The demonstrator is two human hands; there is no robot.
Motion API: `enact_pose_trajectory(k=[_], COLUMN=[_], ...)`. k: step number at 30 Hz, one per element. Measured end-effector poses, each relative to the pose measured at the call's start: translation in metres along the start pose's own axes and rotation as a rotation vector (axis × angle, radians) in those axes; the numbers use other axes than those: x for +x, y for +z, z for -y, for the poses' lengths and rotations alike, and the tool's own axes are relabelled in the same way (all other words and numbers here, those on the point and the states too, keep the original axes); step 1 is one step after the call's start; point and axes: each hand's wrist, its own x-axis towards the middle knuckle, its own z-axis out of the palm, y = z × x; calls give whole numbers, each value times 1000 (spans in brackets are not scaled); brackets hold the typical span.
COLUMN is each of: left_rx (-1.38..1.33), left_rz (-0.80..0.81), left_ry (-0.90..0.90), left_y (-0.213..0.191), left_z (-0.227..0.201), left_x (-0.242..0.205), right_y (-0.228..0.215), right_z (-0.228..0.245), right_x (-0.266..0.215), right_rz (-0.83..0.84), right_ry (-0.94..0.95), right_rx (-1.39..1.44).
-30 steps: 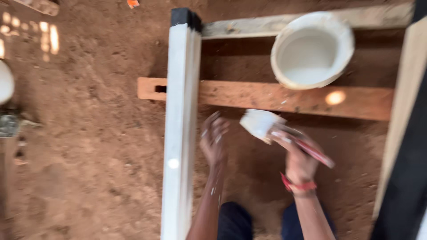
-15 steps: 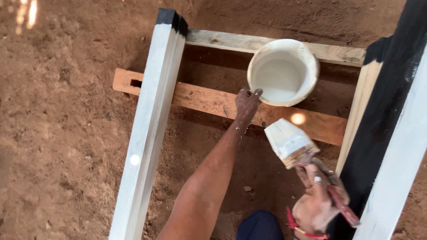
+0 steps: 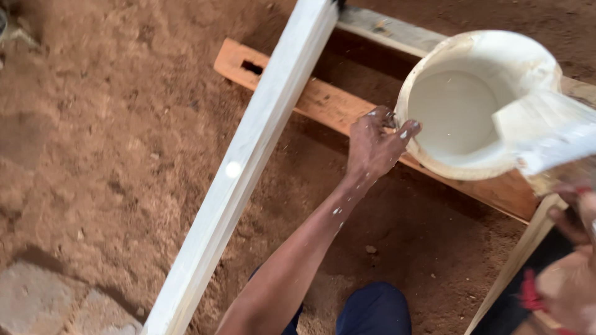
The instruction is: The person paints a wooden frame using a brush and white paint while kneeling on the ground, and holds a piece of sandpaper while working on the structure.
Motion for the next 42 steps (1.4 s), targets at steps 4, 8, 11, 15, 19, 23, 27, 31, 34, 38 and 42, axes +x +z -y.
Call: enact_pose_trajectory(k=[4, 8, 11, 15, 19, 23, 27, 31, 34, 38, 42], left_rx=[70, 194, 257, 224, 186, 83, -6, -171, -256, -315, -402], left_rz=[-56, -174, -229, -334, -424, -519, -658, -771, -859, -997, -1167], left_ry=[-123, -2, -26, 7, -15, -45, -17, -21, -106, -155, -159], left_y=[-57, -115, -160, -211, -254, -295, -334, -368, -394, -426, -455], left_z=[-5, 13, 30, 44, 59, 77, 94, 115, 135, 181, 232], left_x=[-54, -113, -161, -226, -293, -352, -406, -459, -489, -507, -507], right_y=[61, 143, 209, 263, 268, 270, 291, 321, 354, 422, 497], right_z=[60, 88, 84, 89, 120, 107, 86, 104, 116, 104, 50], right_x=[26, 2, -29, -87, -136, -170, -183, -238, -296, -335, -362], right_rz=[285, 496, 613, 848, 902, 898, 983, 928, 942, 1046, 1027], right_ry=[-69, -292, -446, -609, -445, -291, -64, -102, -69, 199, 542], right_rx=[-530, -674, -767, -825, -613, -466, -352, -198, -35, 273, 450])
